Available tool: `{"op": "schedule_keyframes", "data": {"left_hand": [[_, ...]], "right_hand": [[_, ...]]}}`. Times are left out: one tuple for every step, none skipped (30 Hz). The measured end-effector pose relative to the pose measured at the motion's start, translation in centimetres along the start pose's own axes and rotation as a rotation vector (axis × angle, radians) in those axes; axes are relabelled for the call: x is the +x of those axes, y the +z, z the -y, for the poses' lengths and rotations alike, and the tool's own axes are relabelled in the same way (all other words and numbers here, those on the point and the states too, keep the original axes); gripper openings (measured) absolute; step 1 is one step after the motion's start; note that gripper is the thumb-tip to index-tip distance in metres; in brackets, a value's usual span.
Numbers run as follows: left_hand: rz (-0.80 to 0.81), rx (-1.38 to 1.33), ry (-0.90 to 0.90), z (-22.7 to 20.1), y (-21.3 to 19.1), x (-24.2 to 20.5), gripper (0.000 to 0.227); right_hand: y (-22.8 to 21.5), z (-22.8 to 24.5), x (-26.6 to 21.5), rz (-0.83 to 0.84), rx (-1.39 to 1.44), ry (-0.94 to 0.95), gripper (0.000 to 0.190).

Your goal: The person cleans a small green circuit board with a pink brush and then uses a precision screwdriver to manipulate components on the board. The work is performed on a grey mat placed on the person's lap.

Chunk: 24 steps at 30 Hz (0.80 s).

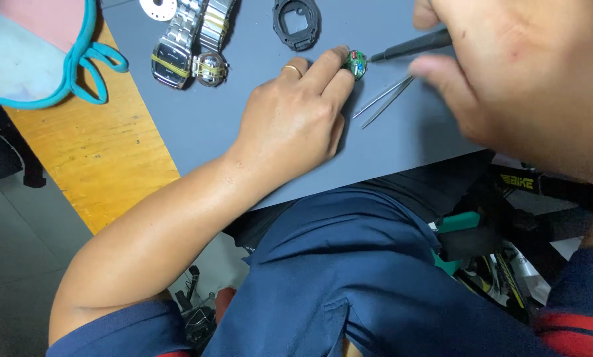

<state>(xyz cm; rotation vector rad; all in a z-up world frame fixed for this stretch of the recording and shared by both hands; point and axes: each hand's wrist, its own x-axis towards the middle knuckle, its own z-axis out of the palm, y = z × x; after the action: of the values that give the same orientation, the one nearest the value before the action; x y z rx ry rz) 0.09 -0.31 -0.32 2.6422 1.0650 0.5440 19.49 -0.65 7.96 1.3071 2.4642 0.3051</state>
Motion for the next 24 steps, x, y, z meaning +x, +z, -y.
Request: {"op": "schedule_keyframes", "data": {"left_hand": [[-0.004, -0.001, 0.004, 0.0, 0.0, 0.0, 0.017], [-0.003, -0.003, 0.005, 0.0, 0.0, 0.0, 0.017], [-0.001, 0.004, 0.002, 0.0, 0.0, 0.0, 0.018], [0.000, 0.013, 0.000, 0.0, 0.0, 0.0, 0.019], [-0.001, 0.013, 0.001, 0.0, 0.0, 0.0, 0.019], [0.006, 0.016, -0.002, 0.0, 0.0, 0.0, 0.019], [0.013, 0.019, -0.005, 0.0, 0.0, 0.0, 0.019], [0.012, 0.020, -0.006, 0.0, 0.0, 0.0, 0.019], [0.013, 0.011, -0.006, 0.0, 0.0, 0.0, 0.018], [0.016, 0.001, -0.006, 0.0, 0.0, 0.0, 0.018], [0.016, 0.002, -0.008, 0.0, 0.0, 0.0, 0.018], [0.019, 0.006, -0.006, 0.0, 0.0, 0.0, 0.019], [0.021, 0.011, -0.004, 0.0, 0.0, 0.0, 0.020], [0.021, 0.011, -0.004, 0.0, 0.1, 0.0, 0.020], [0.015, 0.003, -0.007, 0.0, 0.1, 0.0, 0.019], [0.008, -0.004, -0.008, 0.0, 0.1, 0.0, 0.017], [0.008, -0.004, -0.008, 0.0, 0.1, 0.0, 0.017], [0.011, -0.001, -0.011, -0.1, 0.1, 0.0, 0.018], [0.013, 0.001, -0.014, -0.1, 0.1, 0.0, 0.018], [0.014, 0.001, -0.015, -0.1, 0.1, 0.0, 0.018], [0.016, 0.000, -0.015, -0.1, 0.1, 0.0, 0.018], [0.018, -0.001, -0.013, 0.0, 0.1, 0.0, 0.018], [0.018, 0.000, -0.013, 0.0, 0.1, 0.0, 0.018], [0.011, 0.006, -0.004, 0.0, 0.1, 0.0, 0.018]], "right_hand": [[-0.3, 0.1, 0.1, 0.056, 0.088, 0.003, 0.017], [0.3, 0.0, -0.2, 0.058, 0.088, 0.004, 0.017], [0.9, -0.1, -0.5, 0.050, 0.034, 0.034, 0.024], [1.4, -0.3, -0.7, 0.040, -0.022, 0.064, 0.032], [1.7, -0.3, -0.7, 0.039, -0.023, 0.065, 0.032], [1.9, -0.4, -0.6, 0.054, -0.063, 0.073, 0.040], [2.1, -0.4, -0.6, 0.069, -0.103, 0.082, 0.048], [1.6, -0.4, -0.6, 0.067, -0.104, 0.081, 0.048], [1.0, -0.4, -0.6, 0.016, -0.080, 0.044, 0.035], [0.5, -0.3, -0.6, -0.033, -0.056, 0.007, 0.033], [0.2, -0.2, -0.4, -0.034, -0.056, 0.006, 0.033], [-0.1, -0.1, -0.3, 0.009, 0.031, 0.019, 0.023], [-0.3, -0.1, -0.2, 0.052, 0.118, 0.033, 0.019], [0.0, -0.1, -0.3, 0.052, 0.118, 0.033, 0.019], [0.4, -0.2, -0.4, 0.031, 0.016, 0.032, 0.024], [0.7, -0.2, -0.6, 0.010, -0.086, 0.031, 0.030], [0.9, -0.3, -0.5, 0.010, -0.086, 0.032, 0.030], [1.0, -0.4, -0.5, 0.021, -0.061, 0.030, 0.033], [1.2, -0.5, -0.4, 0.033, -0.035, 0.029, 0.037], [0.7, -0.3, -0.3, 0.033, -0.034, 0.027, 0.037], [0.3, -0.1, -0.1, 0.025, 0.098, 0.031, 0.032], [-0.2, 0.0, 0.0, 0.016, 0.229, 0.036, 0.032], [-0.3, 0.0, 0.0, 0.016, 0.229, 0.036, 0.032], [-0.3, 0.0, 0.0, 0.011, 0.281, 0.031, 0.020]]}}
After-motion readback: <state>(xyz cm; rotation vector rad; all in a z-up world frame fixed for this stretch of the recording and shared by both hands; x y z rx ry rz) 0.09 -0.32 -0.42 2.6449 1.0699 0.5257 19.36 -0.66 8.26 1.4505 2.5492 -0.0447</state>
